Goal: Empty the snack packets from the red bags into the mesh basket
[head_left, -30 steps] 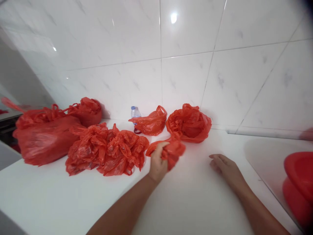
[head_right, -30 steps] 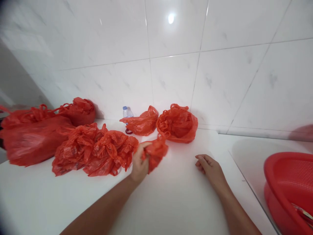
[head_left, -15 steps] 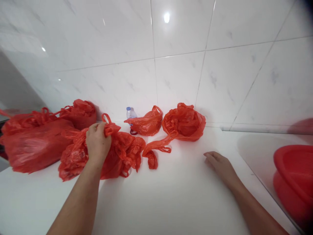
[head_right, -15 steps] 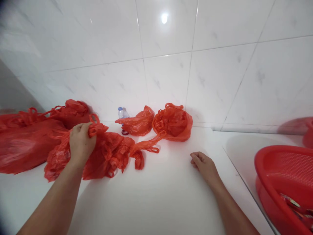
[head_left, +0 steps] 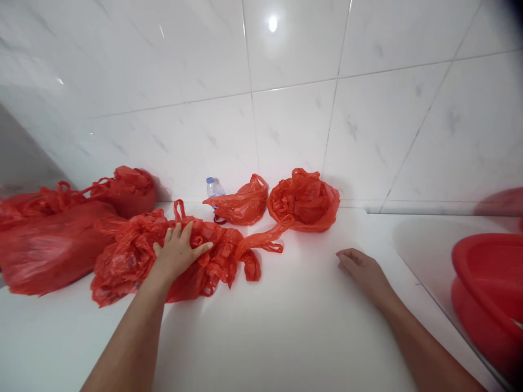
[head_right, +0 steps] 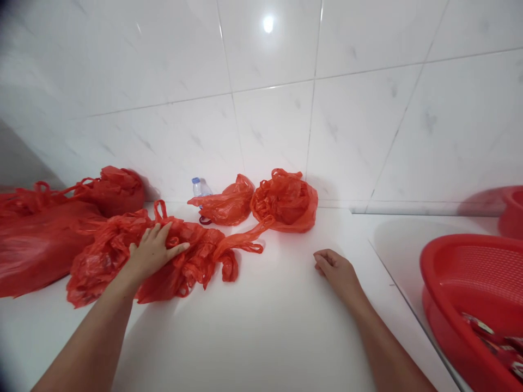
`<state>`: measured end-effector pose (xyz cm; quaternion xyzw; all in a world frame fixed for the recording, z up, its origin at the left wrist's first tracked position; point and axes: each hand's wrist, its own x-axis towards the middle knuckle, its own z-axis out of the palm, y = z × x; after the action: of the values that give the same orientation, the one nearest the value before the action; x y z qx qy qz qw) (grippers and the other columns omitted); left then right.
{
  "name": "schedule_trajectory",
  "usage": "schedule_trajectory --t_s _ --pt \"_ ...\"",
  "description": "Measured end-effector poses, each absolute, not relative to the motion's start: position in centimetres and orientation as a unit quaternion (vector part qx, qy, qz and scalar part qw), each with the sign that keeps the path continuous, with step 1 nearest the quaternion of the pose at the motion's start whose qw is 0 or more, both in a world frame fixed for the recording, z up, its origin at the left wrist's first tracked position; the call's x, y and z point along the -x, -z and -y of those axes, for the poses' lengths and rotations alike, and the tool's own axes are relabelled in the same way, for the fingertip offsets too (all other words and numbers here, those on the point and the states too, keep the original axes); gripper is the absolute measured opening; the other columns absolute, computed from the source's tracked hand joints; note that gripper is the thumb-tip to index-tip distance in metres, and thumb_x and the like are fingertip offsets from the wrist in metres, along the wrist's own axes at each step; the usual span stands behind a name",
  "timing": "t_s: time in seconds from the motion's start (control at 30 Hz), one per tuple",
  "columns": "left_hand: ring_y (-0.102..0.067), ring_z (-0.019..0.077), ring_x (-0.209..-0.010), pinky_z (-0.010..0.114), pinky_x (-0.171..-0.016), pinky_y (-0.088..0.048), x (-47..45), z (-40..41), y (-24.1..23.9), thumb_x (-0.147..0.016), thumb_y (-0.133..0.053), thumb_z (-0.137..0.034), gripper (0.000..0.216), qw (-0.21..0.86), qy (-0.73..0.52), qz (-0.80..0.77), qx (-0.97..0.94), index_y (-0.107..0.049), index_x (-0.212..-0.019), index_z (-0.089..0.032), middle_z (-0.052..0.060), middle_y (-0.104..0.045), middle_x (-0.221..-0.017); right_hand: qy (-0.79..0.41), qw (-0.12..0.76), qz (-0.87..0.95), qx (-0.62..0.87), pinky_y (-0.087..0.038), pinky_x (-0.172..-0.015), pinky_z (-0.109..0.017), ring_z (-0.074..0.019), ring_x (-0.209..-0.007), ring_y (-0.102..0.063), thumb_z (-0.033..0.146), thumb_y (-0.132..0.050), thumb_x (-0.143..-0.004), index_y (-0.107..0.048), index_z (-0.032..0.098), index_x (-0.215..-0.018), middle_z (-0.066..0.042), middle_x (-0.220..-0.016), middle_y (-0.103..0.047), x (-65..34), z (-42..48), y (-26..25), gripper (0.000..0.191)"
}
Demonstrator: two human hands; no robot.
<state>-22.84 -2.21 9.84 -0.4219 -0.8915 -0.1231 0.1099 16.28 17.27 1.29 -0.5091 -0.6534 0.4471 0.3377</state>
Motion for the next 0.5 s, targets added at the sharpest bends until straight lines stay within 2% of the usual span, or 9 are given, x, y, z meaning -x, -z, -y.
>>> schedule_trajectory --t_s 0.1,0.2,0.3,0.4,0.5 --pt "-0.013 0.0425 -0.139 0.072 -0.100 -0.016 20.4 2.0 -11.0 -0.076 -0.055 -0.058 0.072 0.205 0.176 0.843 0.466 -0.038 -0.137 -0.023 0.016 -0.023 -0.152 -0.438 0.328 0.664 0.510 -0.046 -0.063 -0.028 -0.0189 -0.070 -0.063 0.047 -0.055 -0.074 -0.065 0.020 -0.087 -0.003 -0.075 -0.066 -16.3 -17.3 -1.2 0.031" --pt "-0.029 0.0312 -0.136 0.056 -0.109 -0.021 17.4 0.8 -10.9 -0.083 -0.054 -0.041 0.046 0.268 0.265 0.744 0.552 -0.050 -0.125 -0.023 0.011 -0.039 -0.143 -0.435 0.319 0.673 0.506 -0.045 -0.066 -0.027 -0.0182 -0.072 -0.063 0.046 -0.053 -0.076 -0.063 0.020 -0.087 -0.003 -0.077 -0.066 -16.3 -17.4 -1.2 0.030" --pt "-0.047 0.0212 -0.122 0.037 -0.104 -0.037 14.8 -1.4 -9.1 -0.086 -0.051 -0.030 0.032 0.181 0.313 0.686 0.631 -0.057 -0.117 -0.022 0.008 -0.054 -0.129 -0.426 0.311 0.682 0.506 -0.045 -0.067 -0.027 -0.0188 -0.075 -0.063 0.046 -0.052 -0.078 -0.062 0.020 -0.088 -0.003 -0.080 -0.067 -16.4 -17.4 -1.2 0.030" --pt "-0.047 0.0256 -0.122 0.040 -0.101 -0.039 12.7 -3.8 -6.7 -0.080 -0.058 -0.024 0.044 0.067 0.335 0.704 0.623 -0.054 -0.124 -0.020 0.011 -0.051 -0.132 -0.392 0.291 0.706 0.513 -0.044 -0.064 -0.027 -0.0190 -0.074 -0.063 0.045 -0.048 -0.080 -0.062 0.022 -0.088 -0.002 -0.079 -0.067 -16.4 -17.3 -1.1 0.028" --pt "-0.051 0.0274 -0.116 0.043 -0.099 -0.038 10.7 -5.5 -5.2 -0.075 -0.062 -0.021 0.046 -0.052 0.463 0.695 0.547 -0.057 -0.121 -0.020 0.011 -0.058 -0.122 -0.335 0.263 0.750 0.507 -0.042 -0.060 -0.028 -0.0191 -0.071 -0.062 0.046 -0.045 -0.082 -0.062 0.024 -0.085 -0.001 -0.078 -0.067 -16.1 -16.9 -1.1 0.028"
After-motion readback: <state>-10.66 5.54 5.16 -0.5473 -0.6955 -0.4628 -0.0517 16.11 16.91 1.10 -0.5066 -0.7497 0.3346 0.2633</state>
